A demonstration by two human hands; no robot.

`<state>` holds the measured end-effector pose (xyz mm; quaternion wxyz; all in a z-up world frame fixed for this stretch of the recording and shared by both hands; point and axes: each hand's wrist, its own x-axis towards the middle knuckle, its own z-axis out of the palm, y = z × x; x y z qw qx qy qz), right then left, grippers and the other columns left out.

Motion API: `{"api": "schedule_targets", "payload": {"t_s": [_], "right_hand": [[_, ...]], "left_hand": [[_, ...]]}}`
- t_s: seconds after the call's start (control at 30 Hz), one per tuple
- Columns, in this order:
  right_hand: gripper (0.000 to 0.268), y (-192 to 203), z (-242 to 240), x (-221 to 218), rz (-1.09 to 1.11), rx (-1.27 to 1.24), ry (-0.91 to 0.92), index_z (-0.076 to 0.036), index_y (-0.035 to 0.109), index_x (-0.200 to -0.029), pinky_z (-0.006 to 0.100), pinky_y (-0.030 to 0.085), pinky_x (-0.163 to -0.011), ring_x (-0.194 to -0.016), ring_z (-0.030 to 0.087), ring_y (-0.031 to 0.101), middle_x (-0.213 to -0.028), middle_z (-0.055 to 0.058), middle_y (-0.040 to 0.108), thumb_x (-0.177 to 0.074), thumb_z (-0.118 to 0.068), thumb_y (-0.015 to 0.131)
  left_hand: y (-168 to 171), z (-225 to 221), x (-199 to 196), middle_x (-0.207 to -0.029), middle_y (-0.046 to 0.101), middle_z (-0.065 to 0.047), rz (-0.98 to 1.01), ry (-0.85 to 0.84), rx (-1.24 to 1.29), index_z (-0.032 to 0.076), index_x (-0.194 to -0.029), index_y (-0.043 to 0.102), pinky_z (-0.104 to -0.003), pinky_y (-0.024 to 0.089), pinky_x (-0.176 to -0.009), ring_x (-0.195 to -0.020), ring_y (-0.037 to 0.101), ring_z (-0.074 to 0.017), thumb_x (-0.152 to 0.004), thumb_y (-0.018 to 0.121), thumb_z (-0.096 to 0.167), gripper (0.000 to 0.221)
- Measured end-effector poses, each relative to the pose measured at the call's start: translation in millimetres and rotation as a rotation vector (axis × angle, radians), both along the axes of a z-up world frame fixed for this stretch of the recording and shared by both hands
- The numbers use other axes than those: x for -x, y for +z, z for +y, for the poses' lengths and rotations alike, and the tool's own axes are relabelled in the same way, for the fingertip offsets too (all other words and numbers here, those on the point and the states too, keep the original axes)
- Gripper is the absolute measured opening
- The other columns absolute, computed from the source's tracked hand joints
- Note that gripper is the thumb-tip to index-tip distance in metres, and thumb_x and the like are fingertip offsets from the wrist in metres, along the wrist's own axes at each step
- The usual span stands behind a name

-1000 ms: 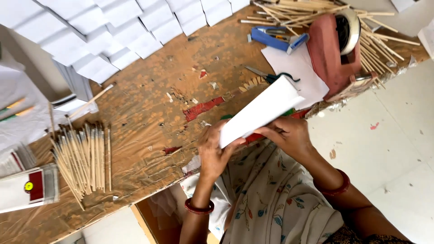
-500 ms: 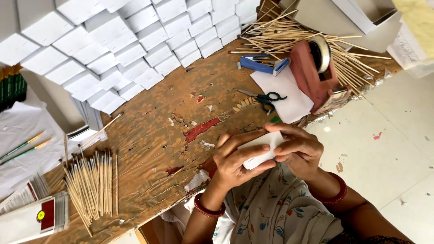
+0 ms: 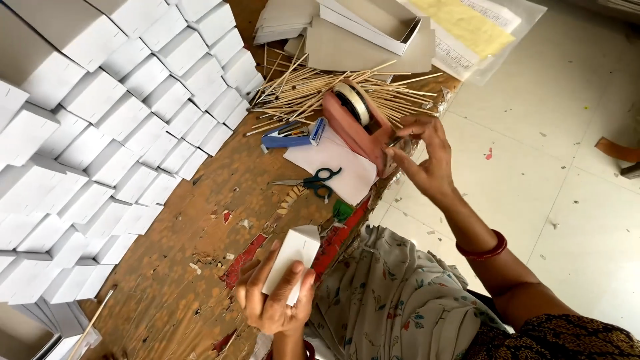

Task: The person wraps a bunch of small brushes in bubble wrap, places them inside a white cardboard box, and then uses a piece of white card to organize or count a large bundle of thin wooden sticks.

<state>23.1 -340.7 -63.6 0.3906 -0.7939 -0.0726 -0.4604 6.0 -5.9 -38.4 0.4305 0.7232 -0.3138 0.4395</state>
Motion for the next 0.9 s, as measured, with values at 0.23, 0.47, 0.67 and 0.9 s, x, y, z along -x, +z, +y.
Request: {"api": "schedule_targets", "payload": {"t_s": [0.23, 0.47, 0.67, 0.9], "right_hand": [[0.020, -2.2, -32.9, -18.4, 0.483, -0.081, 0.081, -0.005, 0.068, -0.107, 0.033, 0.046, -0.091, -0.106, 0.019, 0.052, -0.117, 0.006, 0.064, -0.094, -0.017, 0.079], [0.006, -21.1, -22.4, -4.2, 0.291, -0.459, 0.265, -0.005, 0.076, -0.096, 0.035, 0.046, -0.105, -0.124, 0.016, 0.052, -0.132, 0.006, 0.056, -0.090, -0.003, 0.078], [0.018, -72.6, -47.4, -2.4, 0.224, -0.749, 0.408, -0.009, 0.068, -0.080, 0.037, 0.059, -0.098, -0.113, 0.017, 0.062, -0.127, 0.009, 0.058, -0.091, -0.002, 0.082], [0.011, 3.2, 39.4, 54.2, 0.243, -0.401, 0.557, -0.008, 0.073, -0.085, 0.027, 0.060, -0.076, -0.082, 0.010, 0.072, -0.090, 0.005, 0.076, -0.088, -0.010, 0.083]], "left_hand": [[9.1, -8.5, 7.5, -0.124, 0.070, -0.009, -0.015, 0.017, -0.077, 0.022, -0.118, 0.073, -0.037, 0.054, -0.085, -0.103, 0.059, -0.0183, -0.091, 0.081, 0.038, 0.032], [27.7, -7.1, 5.1, -0.119, 0.072, -0.010, 0.018, 0.066, -0.093, 0.021, -0.112, 0.074, -0.036, 0.058, -0.088, -0.104, 0.066, -0.0229, -0.091, 0.079, 0.038, 0.028], [32.2, -11.2, 3.6, -0.117, 0.070, -0.011, -0.033, 0.016, -0.095, 0.016, -0.108, 0.074, -0.040, 0.062, -0.088, -0.103, 0.069, -0.0258, -0.094, 0.077, 0.034, 0.023], [0.2, -11.0, 14.8, -0.122, 0.058, -0.002, -0.253, 0.049, -0.286, 0.011, -0.107, 0.072, -0.046, 0.063, -0.088, -0.101, 0.066, -0.0266, -0.102, 0.076, 0.039, 0.029]]}}
